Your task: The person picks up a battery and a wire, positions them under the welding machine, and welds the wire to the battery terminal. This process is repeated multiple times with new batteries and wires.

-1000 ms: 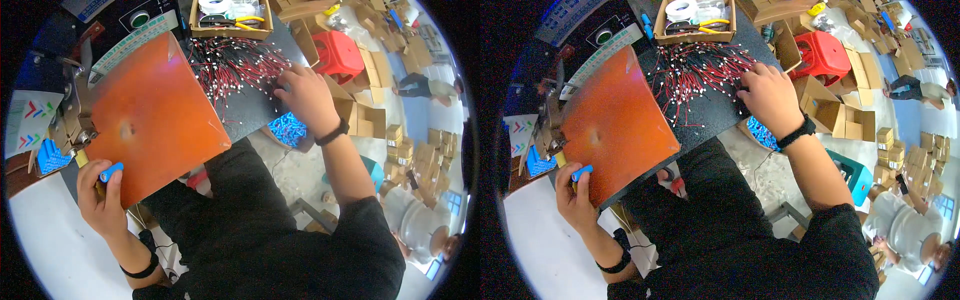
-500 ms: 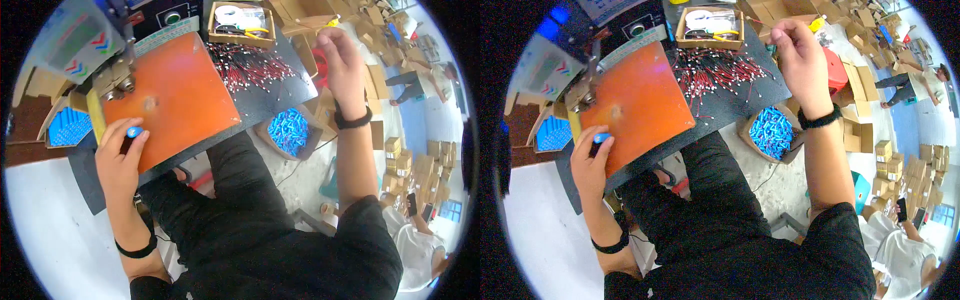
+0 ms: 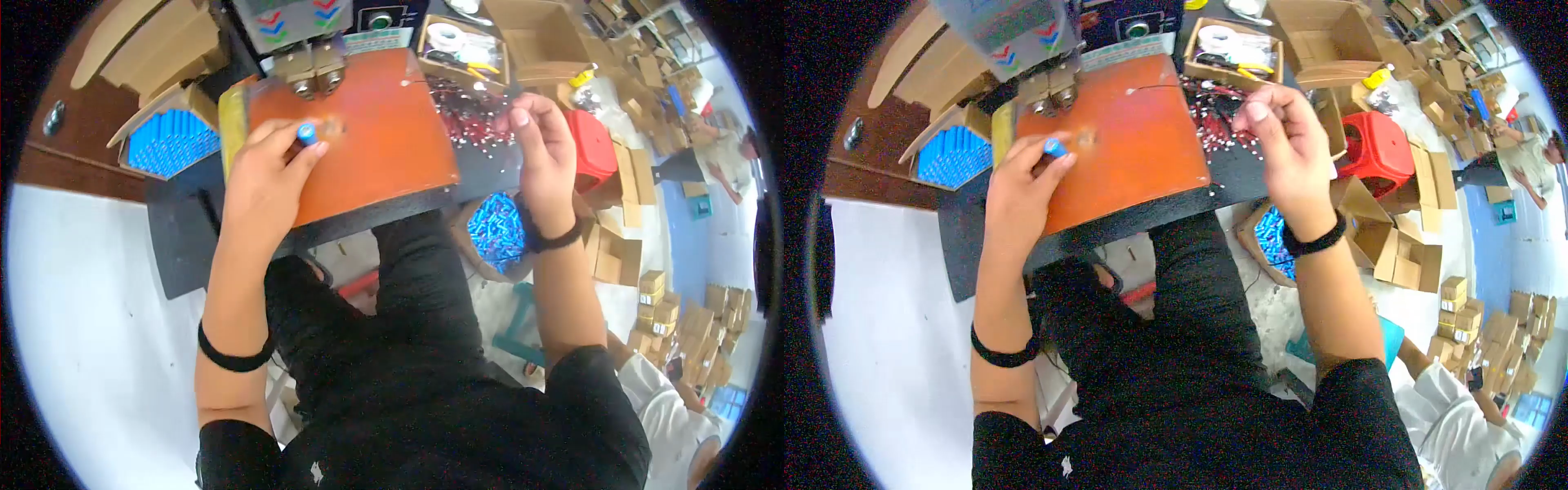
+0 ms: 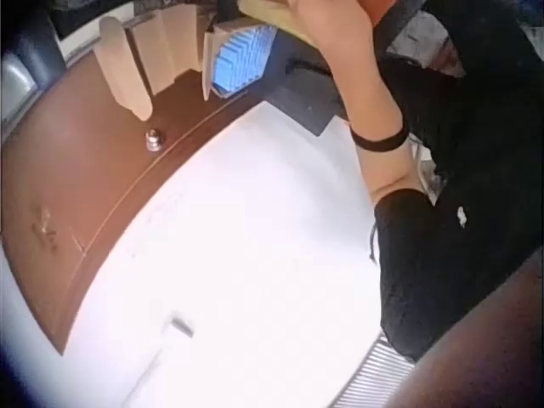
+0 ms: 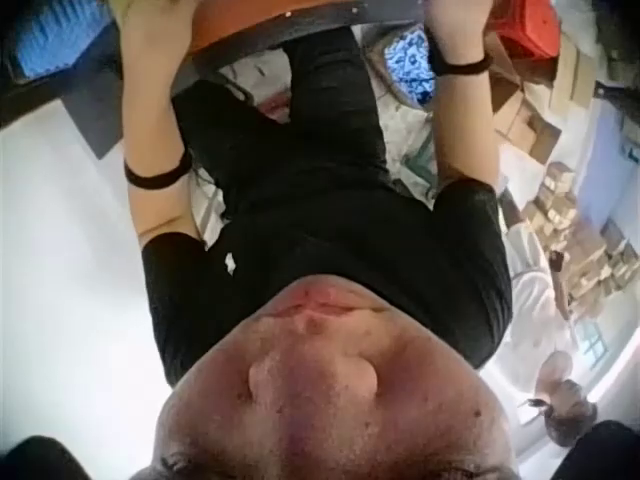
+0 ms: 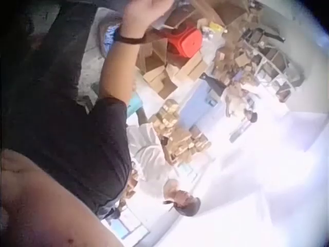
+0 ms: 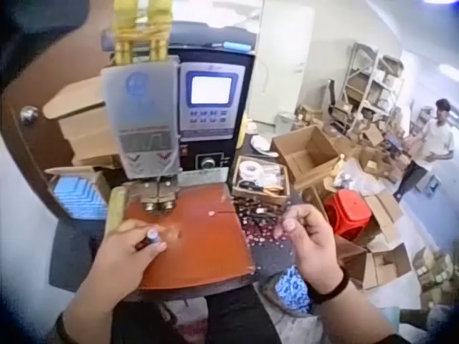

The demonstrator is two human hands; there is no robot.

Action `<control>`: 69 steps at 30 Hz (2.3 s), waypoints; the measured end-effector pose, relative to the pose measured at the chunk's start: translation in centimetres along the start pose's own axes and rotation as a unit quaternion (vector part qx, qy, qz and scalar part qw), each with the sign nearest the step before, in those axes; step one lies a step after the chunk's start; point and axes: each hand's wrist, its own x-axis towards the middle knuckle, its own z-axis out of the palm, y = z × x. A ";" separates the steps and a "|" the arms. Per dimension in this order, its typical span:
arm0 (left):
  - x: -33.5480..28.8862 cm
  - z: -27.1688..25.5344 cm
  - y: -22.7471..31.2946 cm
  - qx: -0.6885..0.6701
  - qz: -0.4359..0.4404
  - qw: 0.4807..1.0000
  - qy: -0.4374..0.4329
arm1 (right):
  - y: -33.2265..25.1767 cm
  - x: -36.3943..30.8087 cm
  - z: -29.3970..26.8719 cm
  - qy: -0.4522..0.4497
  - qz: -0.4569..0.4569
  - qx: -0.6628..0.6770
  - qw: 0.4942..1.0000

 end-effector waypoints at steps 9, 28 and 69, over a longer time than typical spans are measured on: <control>2.5 1.3 -1.3 -0.021 0.019 1.000 -0.004 | 3.4 -0.6 5.2 -0.005 0.076 0.076 0.994; -0.2 -0.5 -1.5 0.094 0.021 0.995 0.030 | 3.2 -0.4 6.0 0.001 0.098 -0.006 0.995; 1.4 0.4 -0.1 -0.047 -0.090 0.994 -0.033 | 3.1 -0.1 6.6 -0.012 0.001 -0.031 0.999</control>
